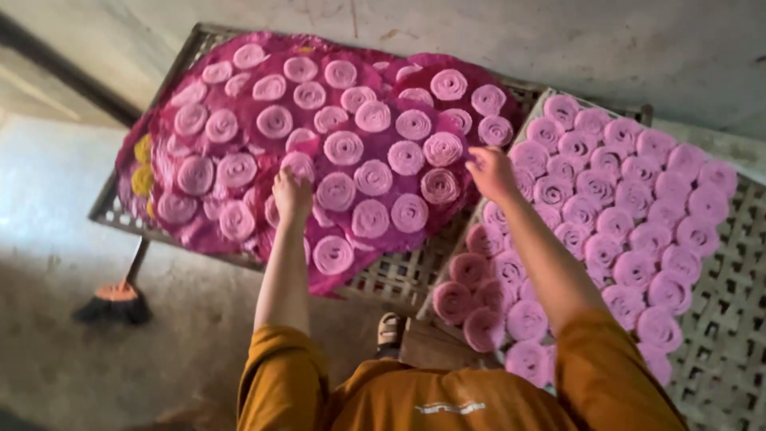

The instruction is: The person places pink rolled fabric roses onto a glittery pink circular base, arranging them in a dense pattern. They repeatedly pick up roses from a nearby tray and position them on the base, filling gaps and adjusting placement by hand.

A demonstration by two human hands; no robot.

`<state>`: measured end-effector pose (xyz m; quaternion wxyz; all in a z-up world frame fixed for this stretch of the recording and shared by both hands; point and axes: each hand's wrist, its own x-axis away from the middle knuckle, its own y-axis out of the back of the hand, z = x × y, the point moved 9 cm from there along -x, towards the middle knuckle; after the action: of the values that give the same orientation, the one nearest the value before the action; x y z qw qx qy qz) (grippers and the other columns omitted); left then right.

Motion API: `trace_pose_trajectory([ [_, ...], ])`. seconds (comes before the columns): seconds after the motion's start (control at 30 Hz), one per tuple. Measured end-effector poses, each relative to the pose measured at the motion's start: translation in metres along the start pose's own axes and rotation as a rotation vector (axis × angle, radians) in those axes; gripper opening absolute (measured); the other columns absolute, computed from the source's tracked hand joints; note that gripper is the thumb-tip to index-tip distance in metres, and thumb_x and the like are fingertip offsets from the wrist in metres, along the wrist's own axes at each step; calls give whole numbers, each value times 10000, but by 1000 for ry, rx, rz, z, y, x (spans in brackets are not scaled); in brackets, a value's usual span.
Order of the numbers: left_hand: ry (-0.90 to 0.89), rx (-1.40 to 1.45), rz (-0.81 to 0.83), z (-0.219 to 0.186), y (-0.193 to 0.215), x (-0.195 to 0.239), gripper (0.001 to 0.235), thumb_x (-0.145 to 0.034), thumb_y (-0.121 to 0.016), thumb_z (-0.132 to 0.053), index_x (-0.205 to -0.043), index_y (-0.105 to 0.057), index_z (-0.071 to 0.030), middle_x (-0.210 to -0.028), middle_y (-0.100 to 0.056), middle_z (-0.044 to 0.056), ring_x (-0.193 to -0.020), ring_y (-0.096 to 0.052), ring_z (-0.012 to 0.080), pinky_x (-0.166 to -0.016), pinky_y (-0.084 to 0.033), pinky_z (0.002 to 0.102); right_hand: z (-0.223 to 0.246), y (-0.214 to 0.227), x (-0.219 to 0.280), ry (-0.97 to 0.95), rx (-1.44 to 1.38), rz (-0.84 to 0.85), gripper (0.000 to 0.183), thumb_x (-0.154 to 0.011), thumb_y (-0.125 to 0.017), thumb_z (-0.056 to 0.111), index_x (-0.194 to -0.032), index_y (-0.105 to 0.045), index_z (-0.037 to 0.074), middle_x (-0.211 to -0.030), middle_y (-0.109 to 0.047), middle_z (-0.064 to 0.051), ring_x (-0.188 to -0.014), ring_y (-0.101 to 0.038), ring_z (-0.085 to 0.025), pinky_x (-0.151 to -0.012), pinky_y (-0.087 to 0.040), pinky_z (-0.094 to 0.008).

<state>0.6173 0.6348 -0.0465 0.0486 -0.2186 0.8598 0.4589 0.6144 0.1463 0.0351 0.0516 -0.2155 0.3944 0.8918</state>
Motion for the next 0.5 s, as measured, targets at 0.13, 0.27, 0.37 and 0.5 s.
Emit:
trace_pose_trajectory([
  [0.13, 81, 238, 49, 5, -11, -18, 432, -928, -602, -187, -1322, -563, -15, -1228, -650, 244, -1131, -632, 428, -976, -505, 495, -28, -58, -39, -279, 478, 19, 317, -878, -735, 236, -1085, -709, -3, -1052, -697, -244, -1003, -644, -445, -873, -502, -539],
  [0.27, -5, 132, 29, -23, -3, -19, 297, -960, -606, -217, -1212, -591, -60, -1212, -656, 193, -1128, -641, 391, -964, -518, 486, -49, -63, -34, -410, 391, -47, 259, -957, -656, 220, -1119, -686, 20, -1091, -700, -232, -1046, -655, -428, -891, -522, -525],
  [0.37, -73, -177, 24, -46, 0, -18, 238, -974, -625, -238, -1147, -628, -74, -1145, -637, 196, -1095, -603, 385, -883, -485, 521, -39, -62, -27, -308, 467, -67, 146, -968, -641, 219, -1029, -688, 94, -1045, -722, -180, -1026, -670, -416, -853, -535, -528],
  [0.5, -267, -344, 109, -75, -8, -23, 255, -881, -662, -315, -1024, -687, -106, -1088, -651, 150, -1079, -561, 365, -921, -455, 513, -27, -58, -14, -295, 471, -142, 165, -934, -660, 226, -1054, -672, 115, -850, -697, -195, -790, -657, -450, -647, -493, -596],
])
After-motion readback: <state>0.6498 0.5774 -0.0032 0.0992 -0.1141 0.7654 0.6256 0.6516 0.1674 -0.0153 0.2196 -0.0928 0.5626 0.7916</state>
